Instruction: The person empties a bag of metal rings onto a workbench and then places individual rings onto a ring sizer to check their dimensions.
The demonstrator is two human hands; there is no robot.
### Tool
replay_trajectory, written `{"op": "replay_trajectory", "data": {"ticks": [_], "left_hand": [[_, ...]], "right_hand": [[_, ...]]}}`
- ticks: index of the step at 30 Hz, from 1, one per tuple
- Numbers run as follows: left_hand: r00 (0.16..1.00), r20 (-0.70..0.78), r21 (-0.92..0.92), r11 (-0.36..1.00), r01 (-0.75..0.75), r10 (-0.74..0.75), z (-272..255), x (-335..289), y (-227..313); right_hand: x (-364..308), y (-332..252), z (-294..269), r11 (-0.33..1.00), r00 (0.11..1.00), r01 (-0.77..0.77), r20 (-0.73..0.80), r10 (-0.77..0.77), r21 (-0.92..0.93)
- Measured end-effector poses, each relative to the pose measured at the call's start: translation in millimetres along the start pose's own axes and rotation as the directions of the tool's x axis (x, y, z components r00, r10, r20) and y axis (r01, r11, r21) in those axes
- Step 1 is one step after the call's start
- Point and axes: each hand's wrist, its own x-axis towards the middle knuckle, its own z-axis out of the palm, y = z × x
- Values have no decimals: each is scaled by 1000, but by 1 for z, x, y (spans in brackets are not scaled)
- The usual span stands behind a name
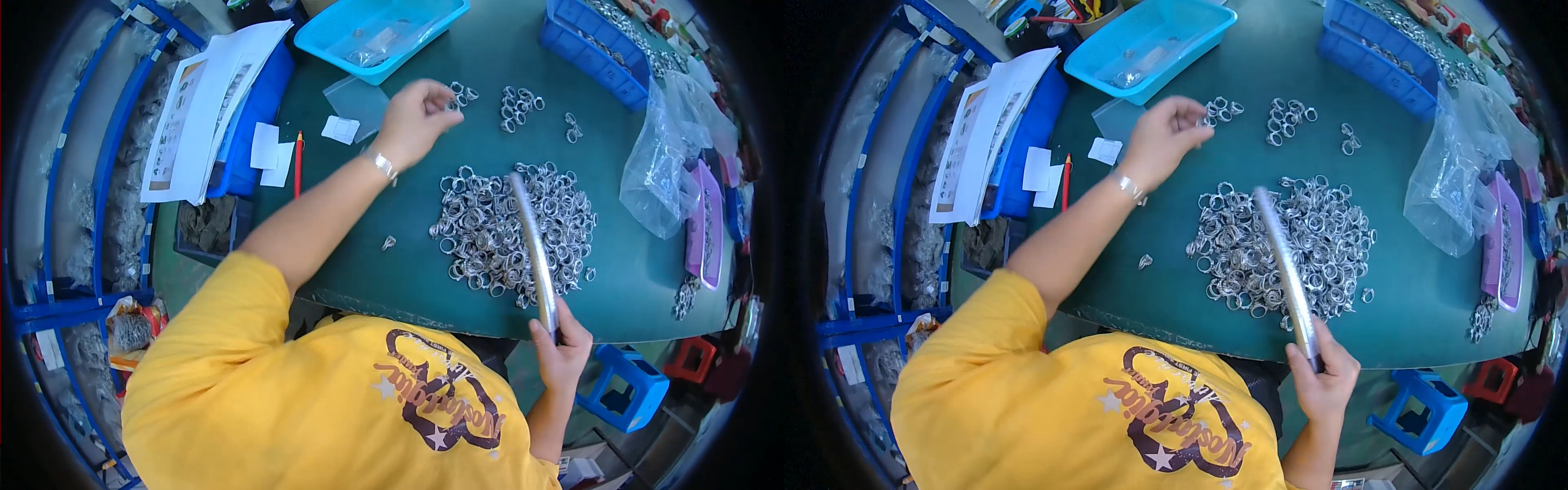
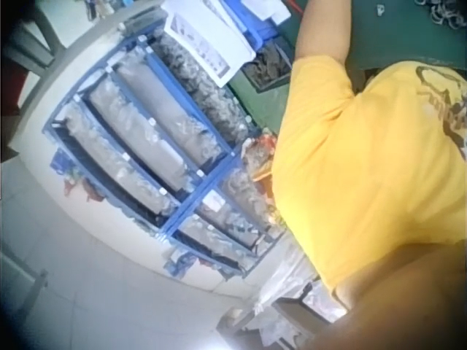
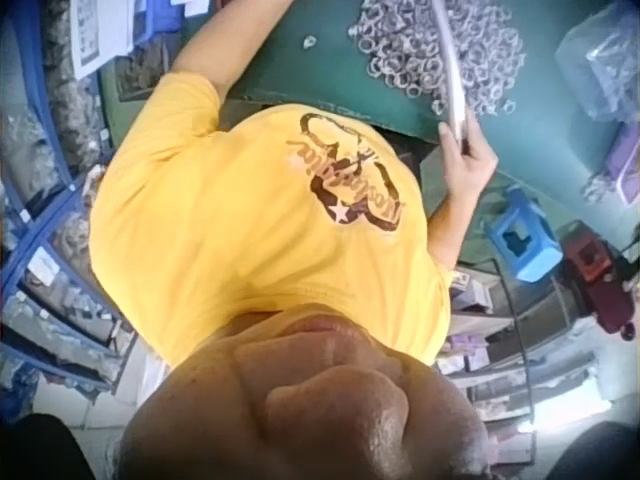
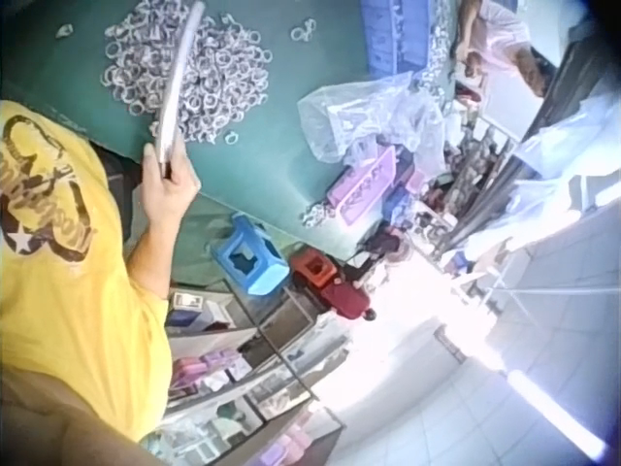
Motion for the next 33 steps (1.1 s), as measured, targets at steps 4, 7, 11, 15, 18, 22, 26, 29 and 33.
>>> {"op": "replay_trajectory", "data": {"ticks": [4,7,11,15,18,22,26,29,33], "left_hand": [[989,58,592,792,-147,140,-3,47,-35],[981,147,687,701,-191,124,-5,54,-32],[946,180,592,738,-324,271,-24,29,-15],[690,714,390,886,-251,-119,-40,-31,36],[641,756,436,831,-346,-130,-53,-83,30],[817,514,371,926,62,-261,-54,-120,20],[828,250,-385,733,561,-502,-38,-139,25],[863,213,-725,518,454,-459,-32,-142,13],[919,248,-917,231,325,-306,-20,-141,23]], "right_hand": [[-6,9,-6,996,995,-87,-52,88,18],[-11,16,-5,992,988,-114,-98,118,46],[-3,11,-4,985,985,-168,-42,169,35],[-2,19,-8,995,995,-102,-7,103,20],[5,17,-4,999,998,-37,53,36,11],[19,5,9,996,982,72,170,-82,61],[26,4,17,967,937,248,235,-256,66],[30,-1,18,945,903,324,283,-323,47],[30,-6,18,919,869,394,320,-378,16]]}}
